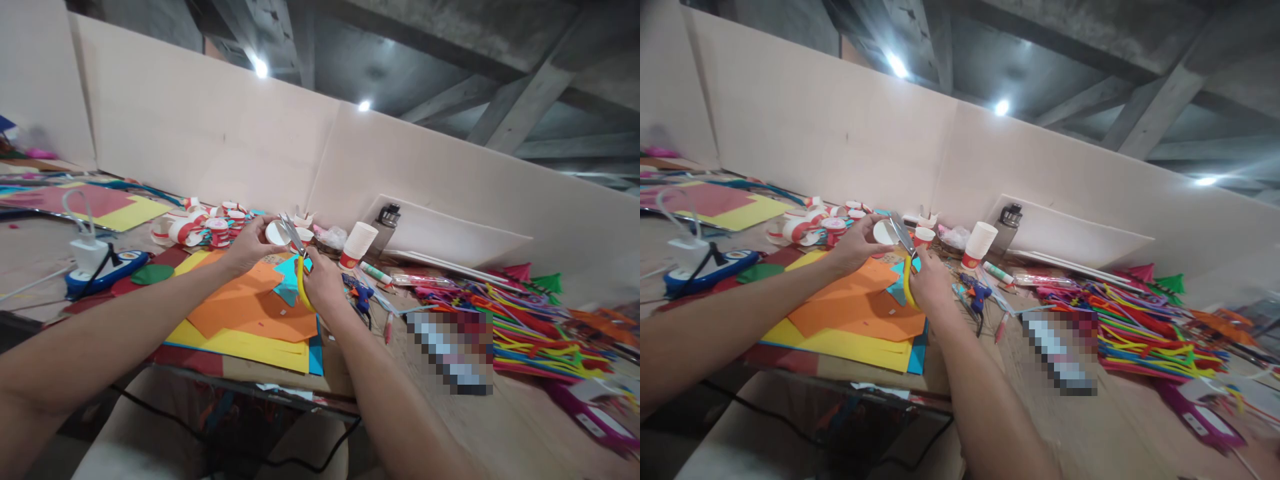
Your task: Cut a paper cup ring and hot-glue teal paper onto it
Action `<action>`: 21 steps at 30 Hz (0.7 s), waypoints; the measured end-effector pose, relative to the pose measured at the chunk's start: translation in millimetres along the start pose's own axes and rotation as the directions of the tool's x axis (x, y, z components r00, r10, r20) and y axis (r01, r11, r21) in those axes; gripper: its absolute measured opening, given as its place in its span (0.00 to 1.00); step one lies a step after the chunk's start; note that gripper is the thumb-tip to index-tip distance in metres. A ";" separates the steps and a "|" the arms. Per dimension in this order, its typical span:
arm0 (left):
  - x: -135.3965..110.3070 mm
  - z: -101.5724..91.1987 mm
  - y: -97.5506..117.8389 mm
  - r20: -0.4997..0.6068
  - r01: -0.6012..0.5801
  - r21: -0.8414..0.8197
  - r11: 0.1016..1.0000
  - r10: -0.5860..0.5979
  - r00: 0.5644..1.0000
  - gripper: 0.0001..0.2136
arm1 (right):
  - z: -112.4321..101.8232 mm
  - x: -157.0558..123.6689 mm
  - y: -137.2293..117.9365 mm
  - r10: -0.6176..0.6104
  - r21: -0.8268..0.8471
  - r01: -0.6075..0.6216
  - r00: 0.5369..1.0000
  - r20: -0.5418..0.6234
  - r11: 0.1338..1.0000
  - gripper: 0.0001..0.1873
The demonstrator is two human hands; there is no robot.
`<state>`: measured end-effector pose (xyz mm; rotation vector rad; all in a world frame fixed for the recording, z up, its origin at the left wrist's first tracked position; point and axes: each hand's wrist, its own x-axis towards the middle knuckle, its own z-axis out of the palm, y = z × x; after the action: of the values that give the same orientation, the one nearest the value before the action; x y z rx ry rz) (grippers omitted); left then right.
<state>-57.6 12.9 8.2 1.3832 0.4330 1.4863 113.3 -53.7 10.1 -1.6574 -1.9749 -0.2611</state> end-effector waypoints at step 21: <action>7.4 -13.8 2.4 0.142 0.089 0.086 0.992 -0.100 0.985 0.31 | -4.9 2.5 3.4 0.007 -0.029 -0.006 0.999 0.052 1.000 0.21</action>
<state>-69.6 23.0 10.1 1.5028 0.4625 1.2928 117.6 -53.2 14.8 -1.7049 -2.0129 -0.2475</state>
